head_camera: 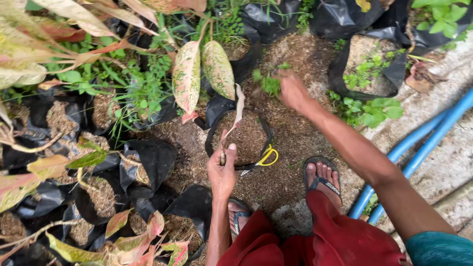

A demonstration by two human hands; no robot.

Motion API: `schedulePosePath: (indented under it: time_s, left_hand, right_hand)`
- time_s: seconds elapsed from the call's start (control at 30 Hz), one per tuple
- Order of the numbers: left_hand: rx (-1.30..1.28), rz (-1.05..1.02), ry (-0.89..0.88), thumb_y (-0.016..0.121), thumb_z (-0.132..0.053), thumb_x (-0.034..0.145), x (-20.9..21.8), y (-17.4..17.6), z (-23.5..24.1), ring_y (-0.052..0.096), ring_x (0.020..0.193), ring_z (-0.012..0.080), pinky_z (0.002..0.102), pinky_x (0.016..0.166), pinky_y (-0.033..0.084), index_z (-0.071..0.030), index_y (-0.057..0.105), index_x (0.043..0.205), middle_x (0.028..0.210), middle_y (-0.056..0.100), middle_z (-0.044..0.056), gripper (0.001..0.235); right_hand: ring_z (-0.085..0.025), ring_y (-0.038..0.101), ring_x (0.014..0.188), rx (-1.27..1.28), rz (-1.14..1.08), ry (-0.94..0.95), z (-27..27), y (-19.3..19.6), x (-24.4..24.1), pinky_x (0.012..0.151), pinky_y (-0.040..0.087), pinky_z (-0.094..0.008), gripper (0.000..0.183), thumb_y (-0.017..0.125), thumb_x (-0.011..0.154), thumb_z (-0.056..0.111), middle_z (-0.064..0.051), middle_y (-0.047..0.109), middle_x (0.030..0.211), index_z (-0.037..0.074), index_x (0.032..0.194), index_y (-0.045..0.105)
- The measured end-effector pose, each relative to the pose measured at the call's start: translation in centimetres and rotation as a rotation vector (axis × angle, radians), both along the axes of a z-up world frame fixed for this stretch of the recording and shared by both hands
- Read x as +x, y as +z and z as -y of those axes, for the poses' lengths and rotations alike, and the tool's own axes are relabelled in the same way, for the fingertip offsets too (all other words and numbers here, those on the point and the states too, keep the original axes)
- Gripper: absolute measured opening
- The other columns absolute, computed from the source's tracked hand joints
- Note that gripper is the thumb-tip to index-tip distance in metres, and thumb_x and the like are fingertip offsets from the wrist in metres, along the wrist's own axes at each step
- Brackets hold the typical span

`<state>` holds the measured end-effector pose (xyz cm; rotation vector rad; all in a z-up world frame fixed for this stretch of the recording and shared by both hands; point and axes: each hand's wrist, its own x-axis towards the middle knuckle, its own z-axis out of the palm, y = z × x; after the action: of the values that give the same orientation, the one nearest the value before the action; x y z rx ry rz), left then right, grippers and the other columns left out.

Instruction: The person removes weeds from several potted plants in black plastic bags using hands and yellow-handled scissors. They pull out grass and small weeds, trim some leaves, and place the removed material on the ground.

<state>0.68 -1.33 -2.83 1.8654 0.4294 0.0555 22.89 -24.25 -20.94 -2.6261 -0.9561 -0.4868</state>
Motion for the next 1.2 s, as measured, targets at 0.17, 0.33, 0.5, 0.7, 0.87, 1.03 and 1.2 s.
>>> schedulePosePath:
  time_s: [0.17, 0.33, 0.5, 0.7, 0.87, 1.03, 1.2]
  left_hand:
    - [0.02, -0.053, -0.018, 0.064, -0.029, 0.102, 0.8, 0.7, 0.4, 0.051, 0.081, 0.0127, 0.035, 0.078, 0.046, -0.002, 0.065, 0.081, 0.145, 0.068, 0.013, 0.034]
    - [0.117, -0.101, -0.099, 0.064, -0.032, 0.101, 2.3, 3.5, 1.9, 0.051, 0.071, 0.0046, 0.027, 0.078, 0.049, -0.007, 0.07, 0.133, 0.079, 0.068, 0.003, 0.041]
    - [0.039, -0.133, -0.139, 0.063, -0.032, 0.1, 3.5, 3.6, 3.7, 0.046, 0.067, 0.0056, 0.024, 0.066, 0.041, -0.014, 0.06, 0.146, 0.068, 0.052, -0.006, 0.05]
    - [0.034, -0.171, -0.129, 0.063, -0.027, 0.1, 1.1, 2.3, 2.6, 0.043, 0.067, 0.0066, 0.024, 0.062, 0.036, -0.011, 0.058, 0.149, 0.073, 0.051, -0.005, 0.052]
    - [-0.189, -0.028, -0.106, 0.062, -0.025, 0.104, 0.7, -0.6, 2.0, 0.059, 0.081, 0.0038, 0.025, 0.079, 0.056, 0.002, 0.068, 0.099, 0.131, 0.071, -0.007, 0.029]
    - [-0.071, -0.052, -0.193, 0.062, -0.022, 0.108, 0.4, -2.5, 1.8, 0.061, 0.098, 0.0073, 0.027, 0.084, 0.05, -0.002, 0.066, 0.097, 0.134, 0.067, 0.016, 0.023]
    - [-0.143, -0.093, -0.162, 0.059, -0.022, 0.104, 0.9, -1.5, 2.8, 0.06, 0.09, 0.0043, 0.025, 0.08, 0.052, -0.003, 0.069, 0.102, 0.142, 0.067, 0.01, 0.021]
  right_hand:
    - [-0.05, 0.04, 0.136, 0.059, -0.561, -0.212, 2.3, 1.6, -12.3, 0.104, 0.046, -0.057, 0.084, 0.051, 0.054, -0.023, -0.023, 0.043, 0.153, 0.006, 0.131, 0.069]
    - [-0.041, 0.034, 0.145, -0.434, -0.639, -0.422, 8.3, 4.7, -15.3, 0.113, 0.044, -0.054, 0.058, 0.058, 0.068, -0.011, -0.013, 0.033, 0.161, 0.014, 0.121, 0.062]
    - [-0.04, 0.04, 0.142, -0.46, -0.434, -0.293, 11.7, 4.4, -12.6, 0.094, 0.048, -0.054, 0.073, 0.058, 0.079, -0.004, -0.027, 0.04, 0.149, 0.005, 0.148, 0.038]
    - [-0.048, 0.05, 0.127, -0.161, -0.563, -0.572, 11.4, 0.7, -15.8, 0.103, 0.049, -0.056, 0.057, 0.059, 0.077, -0.008, -0.029, 0.048, 0.139, -0.005, 0.133, 0.05]
    - [-0.047, 0.05, 0.132, 0.1, -0.596, -0.534, 14.1, 0.9, -18.2, 0.116, 0.046, -0.056, 0.07, 0.054, 0.062, -0.018, -0.027, 0.045, 0.14, -0.002, 0.13, 0.055]
    - [-0.061, 0.042, 0.131, -0.04, -0.364, -0.754, 16.3, 1.7, -15.3, 0.097, 0.037, -0.08, 0.096, 0.084, 0.058, 0.042, -0.037, 0.04, 0.151, -0.016, 0.128, 0.052]
    - [-0.044, 0.048, 0.137, -0.083, -0.637, -0.824, 13.5, -1.6, -16.7, 0.116, 0.043, -0.059, 0.087, 0.068, 0.062, 0.002, -0.023, 0.046, 0.145, 0.0, 0.147, 0.045]
